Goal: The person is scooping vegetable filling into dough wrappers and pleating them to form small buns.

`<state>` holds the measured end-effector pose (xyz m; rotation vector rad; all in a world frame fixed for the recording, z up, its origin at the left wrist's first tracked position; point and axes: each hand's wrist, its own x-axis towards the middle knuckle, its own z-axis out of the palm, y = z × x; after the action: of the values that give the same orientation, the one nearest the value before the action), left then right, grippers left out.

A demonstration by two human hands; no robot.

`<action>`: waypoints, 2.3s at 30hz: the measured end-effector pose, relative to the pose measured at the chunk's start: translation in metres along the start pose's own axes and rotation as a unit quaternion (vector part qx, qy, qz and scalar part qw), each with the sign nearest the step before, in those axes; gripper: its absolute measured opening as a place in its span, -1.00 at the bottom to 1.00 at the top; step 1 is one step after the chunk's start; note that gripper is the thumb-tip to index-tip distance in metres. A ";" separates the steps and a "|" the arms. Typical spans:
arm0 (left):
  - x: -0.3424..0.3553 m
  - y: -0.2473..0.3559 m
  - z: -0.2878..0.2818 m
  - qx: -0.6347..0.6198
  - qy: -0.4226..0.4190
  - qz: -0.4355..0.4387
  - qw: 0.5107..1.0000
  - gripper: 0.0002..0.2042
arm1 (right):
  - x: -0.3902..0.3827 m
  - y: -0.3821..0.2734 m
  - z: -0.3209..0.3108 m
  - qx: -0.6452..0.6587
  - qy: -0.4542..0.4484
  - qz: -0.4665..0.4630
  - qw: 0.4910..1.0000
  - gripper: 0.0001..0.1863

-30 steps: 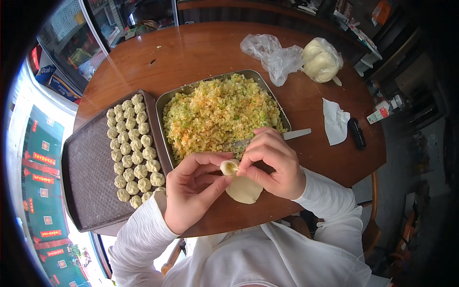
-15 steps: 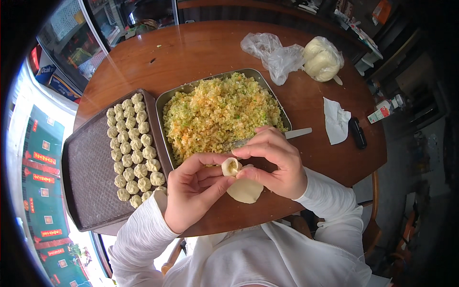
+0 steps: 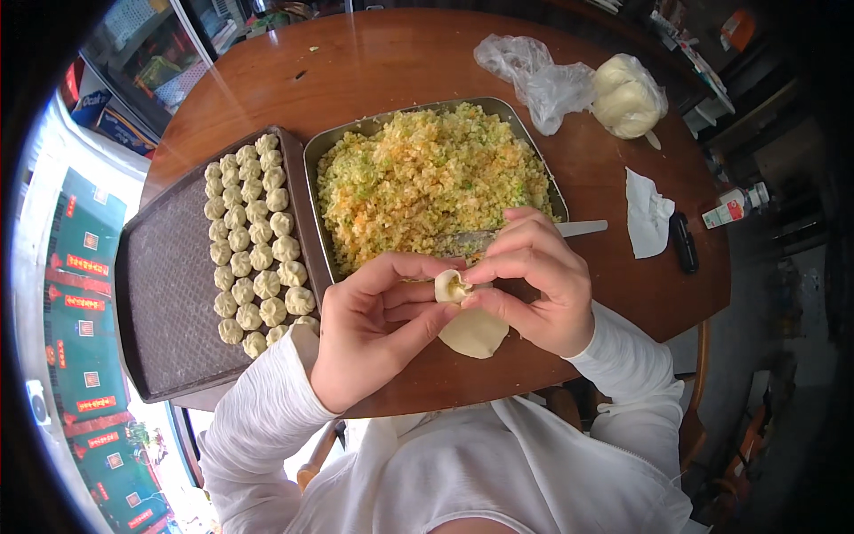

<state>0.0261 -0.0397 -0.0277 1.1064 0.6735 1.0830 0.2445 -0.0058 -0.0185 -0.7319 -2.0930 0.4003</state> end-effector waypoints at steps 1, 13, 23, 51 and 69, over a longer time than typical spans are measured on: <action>0.000 0.000 0.000 0.001 -0.001 -0.004 1.000 -0.70 | 0.000 0.000 0.001 -0.002 0.002 -0.004 1.000 -0.75; 0.000 -0.001 0.000 -0.001 0.000 -0.004 1.000 -0.66 | 0.000 -0.003 0.000 -0.063 -0.022 -0.031 0.997 -0.83; 0.000 -0.003 -0.002 -0.021 0.015 0.006 1.000 -0.68 | 0.004 -0.008 -0.002 -0.031 -0.025 -0.024 0.999 -0.83; 0.002 -0.004 -0.001 0.003 -0.003 0.019 1.000 -0.71 | 0.000 0.000 0.001 -0.043 0.000 -0.042 0.998 -0.78; 0.000 -0.007 -0.002 0.018 0.022 0.043 0.999 -0.77 | 0.001 -0.002 0.001 -0.007 -0.013 -0.016 1.000 -0.83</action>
<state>0.0268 -0.0392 -0.0348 1.1543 0.6878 1.1744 0.2424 -0.0065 -0.0173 -0.7045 -2.1309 0.3806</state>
